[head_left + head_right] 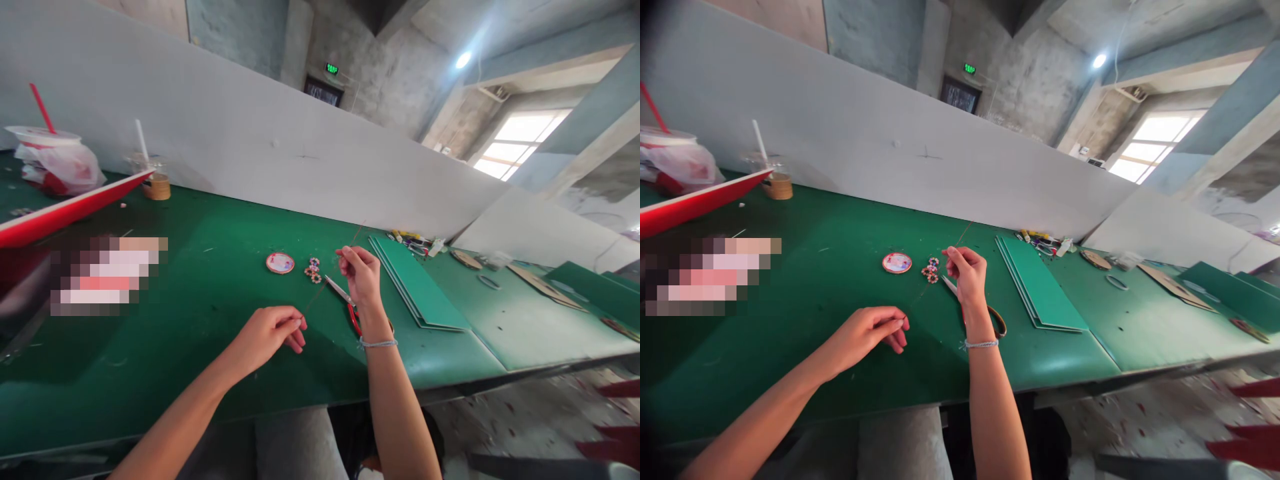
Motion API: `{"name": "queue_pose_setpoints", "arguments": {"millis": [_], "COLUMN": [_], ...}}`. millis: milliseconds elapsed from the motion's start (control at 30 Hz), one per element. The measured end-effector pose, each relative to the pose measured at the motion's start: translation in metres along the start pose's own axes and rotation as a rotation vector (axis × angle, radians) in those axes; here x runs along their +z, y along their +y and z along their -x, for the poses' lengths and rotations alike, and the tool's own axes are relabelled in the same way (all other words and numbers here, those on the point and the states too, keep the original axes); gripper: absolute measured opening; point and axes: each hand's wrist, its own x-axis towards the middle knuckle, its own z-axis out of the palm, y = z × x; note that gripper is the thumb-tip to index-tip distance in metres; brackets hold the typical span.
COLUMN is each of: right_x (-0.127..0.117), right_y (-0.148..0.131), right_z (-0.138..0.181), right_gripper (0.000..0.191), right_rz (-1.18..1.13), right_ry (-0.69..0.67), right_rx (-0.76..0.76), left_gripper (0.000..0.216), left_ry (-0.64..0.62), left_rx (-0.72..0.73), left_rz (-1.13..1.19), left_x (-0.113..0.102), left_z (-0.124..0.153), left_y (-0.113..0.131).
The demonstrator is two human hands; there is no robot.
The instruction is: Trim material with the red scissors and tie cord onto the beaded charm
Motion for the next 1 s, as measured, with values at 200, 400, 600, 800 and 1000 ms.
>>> {"name": "queue_pose_setpoints", "arguments": {"millis": [200,400,600,800,1000], "right_x": [0.002,0.005,0.009,0.011,0.013], "right_y": [0.0,0.003,0.008,0.008,0.009], "right_z": [-0.001,0.001,0.004,0.005,0.007], "right_gripper": [0.024,0.024,0.023,0.024,0.024], "right_rz": [0.011,0.052,0.034,0.003,0.027], "right_ry": [0.003,-0.016,-0.048,-0.056,-0.107], "right_rx": [-0.005,0.022,0.048,0.063,0.07], "left_gripper": [0.023,0.027,0.027,0.027,0.029], "left_ry": [0.028,0.054,0.075,0.092,0.079], "left_rx": [0.012,0.06,0.054,0.051,-0.012], "left_rz": [-0.07,-0.107,-0.099,-0.069,0.032], "left_x": [0.002,0.003,0.003,0.003,0.003], "left_z": [0.001,0.001,-0.001,-0.001,0.0], "left_y": [-0.002,0.001,0.003,0.003,0.007]}}
